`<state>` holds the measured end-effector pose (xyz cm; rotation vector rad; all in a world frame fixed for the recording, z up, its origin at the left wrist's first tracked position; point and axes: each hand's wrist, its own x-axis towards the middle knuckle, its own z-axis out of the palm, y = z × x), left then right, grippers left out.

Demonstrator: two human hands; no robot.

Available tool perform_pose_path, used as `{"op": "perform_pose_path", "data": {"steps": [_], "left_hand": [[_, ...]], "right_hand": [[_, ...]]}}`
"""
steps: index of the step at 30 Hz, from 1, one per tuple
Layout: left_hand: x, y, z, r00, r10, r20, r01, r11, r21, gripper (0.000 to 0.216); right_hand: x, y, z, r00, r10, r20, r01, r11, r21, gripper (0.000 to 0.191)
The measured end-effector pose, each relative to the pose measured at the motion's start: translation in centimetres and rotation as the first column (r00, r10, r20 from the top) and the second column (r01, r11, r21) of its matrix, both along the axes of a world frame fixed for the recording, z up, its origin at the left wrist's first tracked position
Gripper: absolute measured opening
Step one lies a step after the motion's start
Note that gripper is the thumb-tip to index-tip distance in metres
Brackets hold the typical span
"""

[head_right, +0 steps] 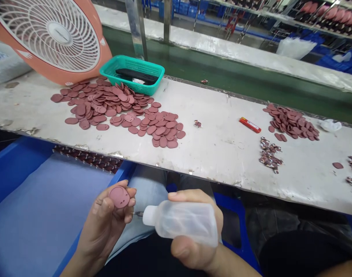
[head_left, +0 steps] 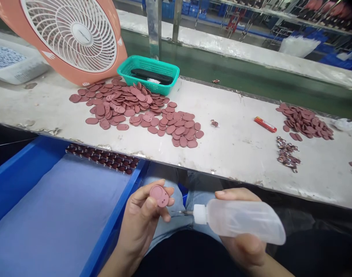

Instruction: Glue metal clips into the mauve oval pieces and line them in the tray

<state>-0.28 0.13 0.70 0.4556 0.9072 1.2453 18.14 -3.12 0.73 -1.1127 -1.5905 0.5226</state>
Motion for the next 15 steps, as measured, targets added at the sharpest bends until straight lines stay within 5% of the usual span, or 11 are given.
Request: {"op": "perform_pose_path", "data": {"steps": [4,15], "left_hand": [[-0.13,-0.2,0.33,1.0,-0.011,-0.015,0.012,0.998,0.061,0.027],[-0.18,-0.05,0.05,0.999,-0.023,-0.042,0.029,0.991,0.132,0.024]], "right_hand": [[-0.89,0.49,1.04,0.944,-0.01,-0.329,-0.011,0.998,-0.062,0.041],[-1.19,0.46,0.59,0.922,-0.007,-0.386,-0.053,0.988,-0.146,0.042]]}}
